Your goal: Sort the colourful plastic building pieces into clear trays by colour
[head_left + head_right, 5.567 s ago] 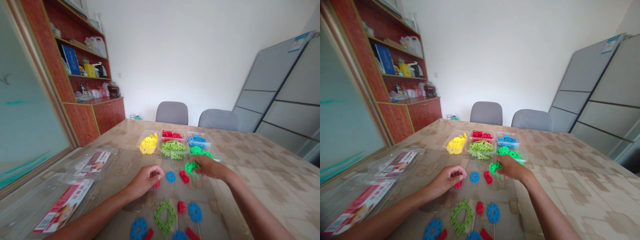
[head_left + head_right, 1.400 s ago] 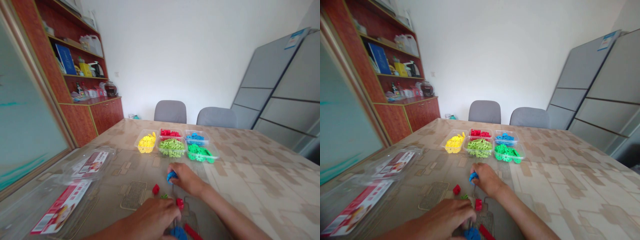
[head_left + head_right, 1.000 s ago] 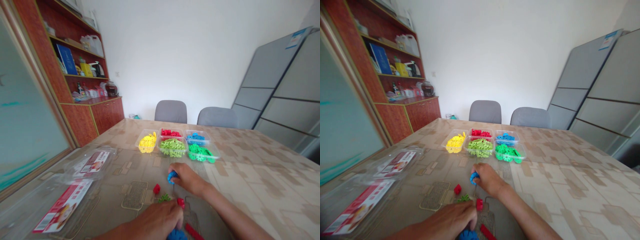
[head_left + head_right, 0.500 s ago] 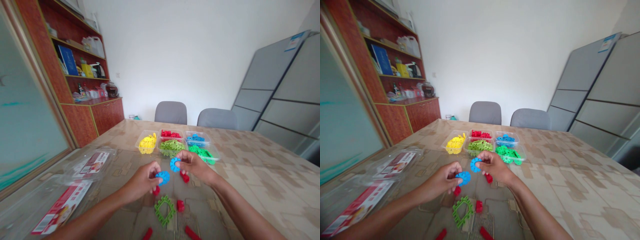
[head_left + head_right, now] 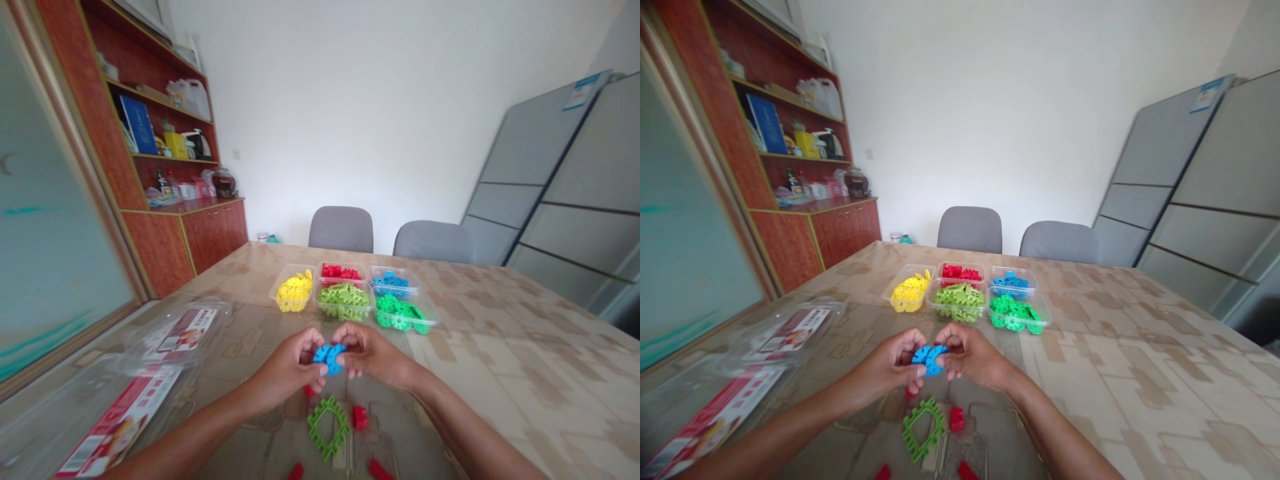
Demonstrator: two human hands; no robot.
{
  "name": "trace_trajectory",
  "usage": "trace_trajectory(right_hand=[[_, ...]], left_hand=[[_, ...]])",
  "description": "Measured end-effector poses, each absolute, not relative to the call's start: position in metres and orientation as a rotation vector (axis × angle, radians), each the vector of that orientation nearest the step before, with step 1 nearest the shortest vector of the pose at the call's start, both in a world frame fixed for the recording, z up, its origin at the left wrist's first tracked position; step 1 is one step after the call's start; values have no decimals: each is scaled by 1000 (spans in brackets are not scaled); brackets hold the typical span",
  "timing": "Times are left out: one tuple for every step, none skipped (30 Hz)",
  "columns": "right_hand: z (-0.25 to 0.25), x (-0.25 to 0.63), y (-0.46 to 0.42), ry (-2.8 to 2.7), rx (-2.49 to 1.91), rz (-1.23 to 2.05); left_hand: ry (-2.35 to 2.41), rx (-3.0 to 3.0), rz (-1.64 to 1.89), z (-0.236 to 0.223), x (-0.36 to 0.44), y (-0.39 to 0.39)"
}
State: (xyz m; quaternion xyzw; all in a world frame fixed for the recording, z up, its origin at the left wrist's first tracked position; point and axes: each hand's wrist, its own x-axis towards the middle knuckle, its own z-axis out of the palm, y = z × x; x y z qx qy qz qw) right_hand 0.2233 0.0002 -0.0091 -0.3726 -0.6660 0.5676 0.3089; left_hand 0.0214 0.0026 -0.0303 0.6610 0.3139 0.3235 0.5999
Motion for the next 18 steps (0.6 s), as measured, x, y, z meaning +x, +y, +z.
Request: trace_trajectory(right_hand=[[-10, 224, 0, -1764, -982, 1502], [-10, 224, 0, -1768, -979, 1502], [-10, 224, 0, -1773, -976, 1500], [-10, 224, 0, -1777, -972, 1497], [-9, 224, -1, -1780, -968, 1491], [-9, 223, -1, -1783, -965, 1483], [-8, 223, -1, -1785, -963, 1473], [-7, 222, -2, -1787, -962, 1461], [-6, 222, -2, -1790, -962, 1446], [-6, 222, -2, -1793, -964, 1427], [-5, 222, -2, -1796, -969, 1403], [-4, 223, -1, -1798, -976, 1375], [-3, 225, 0, -1798, -988, 1341], [-2, 227, 2, -1795, -1004, 1300], [-1, 231, 4, -1785, -1025, 1251], [2, 236, 8, -1769, -1050, 1193], [4, 243, 13, -1747, -1081, 1128], [7, 251, 20, -1718, -1117, 1056]], left_hand=[[726, 1531, 751, -30, 22, 2], [724, 1530, 753, -30, 22, 2], [724, 1527, 752, -29, 21, 1], [723, 1527, 750, -28, 21, 0], [721, 1538, 751, -27, 20, 0], [720, 1570, 760, -25, 19, 1], [727, 1625, 778, -23, 17, 2], [743, 1697, 803, -21, 15, 4], [773, 1773, 830, -17, 14, 6], [817, 1840, 853, -13, 12, 8], [867, 1885, 870, -6, 11, 9], [913, 1907, 880, 1, 9, 8], [947, 1913, 888, 11, 8, 4], [962, 1913, 895, 21, 6, -1], [953, 1912, 904, 33, 4, -9], [926, 1914, 912, 44, 1, -19], [864, 1914, 918, 53, -2, -30], [783, 1904, 956, 61, -7, -40]])
